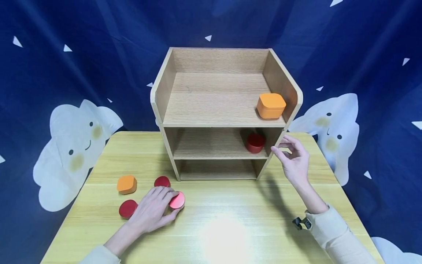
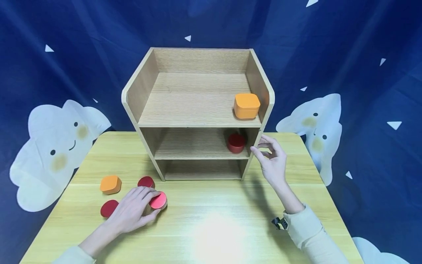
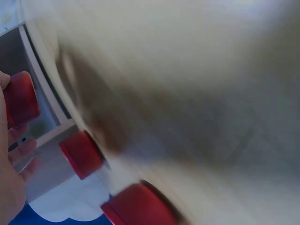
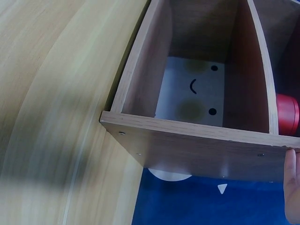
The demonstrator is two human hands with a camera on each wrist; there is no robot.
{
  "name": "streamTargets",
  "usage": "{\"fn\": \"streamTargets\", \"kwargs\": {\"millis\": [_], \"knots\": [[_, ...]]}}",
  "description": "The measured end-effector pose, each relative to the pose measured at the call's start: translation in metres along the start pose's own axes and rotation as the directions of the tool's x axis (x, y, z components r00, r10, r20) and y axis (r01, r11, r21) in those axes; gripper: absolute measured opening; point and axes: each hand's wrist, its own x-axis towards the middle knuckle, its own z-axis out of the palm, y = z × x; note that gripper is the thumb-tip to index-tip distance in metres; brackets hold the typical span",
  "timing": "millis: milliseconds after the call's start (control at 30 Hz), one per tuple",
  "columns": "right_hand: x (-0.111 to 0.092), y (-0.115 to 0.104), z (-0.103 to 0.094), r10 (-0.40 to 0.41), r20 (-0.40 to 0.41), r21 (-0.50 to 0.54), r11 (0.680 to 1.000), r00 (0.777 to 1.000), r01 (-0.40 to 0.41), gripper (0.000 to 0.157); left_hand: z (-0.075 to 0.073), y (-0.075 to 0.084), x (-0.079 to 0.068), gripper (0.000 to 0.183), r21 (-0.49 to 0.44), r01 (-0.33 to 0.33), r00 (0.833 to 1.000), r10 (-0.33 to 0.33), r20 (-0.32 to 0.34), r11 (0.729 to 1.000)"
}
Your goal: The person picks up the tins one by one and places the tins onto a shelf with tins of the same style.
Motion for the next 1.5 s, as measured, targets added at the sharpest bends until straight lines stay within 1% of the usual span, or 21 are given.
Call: {"fn": "streamTargets", "kwargs": {"millis": [67, 100, 233, 300, 467, 700, 833, 1100, 1500], "knots": [[0.0, 0.0, 0.0, 0.003, -0.003, 0.0, 1.0, 1.0, -0.003, 0.047, 0.001, 0.003, 0.006, 0.048, -0.008, -0.008, 1.0, 0.008, -0.015, 1.0], [0.0, 0.0, 0.0, 0.005, -0.003, 0.011, 1.0, 1.0, -0.005, 0.047, 0.001, 0.004, 0.009, 0.047, -0.013, -0.016, 0.999, 0.016, -0.028, 1.0], [-0.001, -0.001, 0.0, 0.007, -0.007, -0.011, 1.0, 1.0, -0.007, 0.047, 0.003, 0.009, 0.019, 0.047, -0.024, -0.041, 0.996, 0.039, -0.086, 0.999], [-0.001, -0.001, 0.0, 0.006, -0.005, -0.002, 1.0, 1.0, -0.006, 0.047, 0.004, 0.011, 0.024, 0.047, -0.027, -0.052, 0.993, 0.048, -0.111, 0.998], [-0.001, -0.001, 0.0, 0.005, -0.007, 0.0, 1.0, 1.0, -0.005, 0.047, 0.005, 0.017, 0.035, 0.048, -0.029, -0.063, 0.988, 0.058, -0.141, 0.998], [-0.001, -0.002, 0.001, 0.005, -0.015, -0.019, 1.0, 1.0, -0.005, 0.047, 0.004, 0.027, 0.053, 0.047, -0.047, -0.085, 0.981, 0.075, -0.178, 0.995], [-0.001, -0.001, 0.002, 0.004, -0.018, -0.011, 1.0, 1.0, -0.004, 0.047, 0.003, 0.032, 0.063, 0.047, -0.06, -0.098, 0.977, 0.084, -0.198, 0.993], [-0.001, -0.001, 0.002, 0.003, -0.008, 0.013, 1.0, 1.0, -0.003, 0.048, 0.003, 0.039, 0.085, 0.046, -0.067, -0.15, 0.95, 0.125, -0.287, 0.986], [-0.001, -0.002, 0.002, -0.004, -0.009, 0.027, 1.0, 1.0, 0.005, 0.048, -0.003, 0.054, 0.117, 0.049, -0.047, -0.176, 0.931, 0.15, -0.333, 0.983]]}}
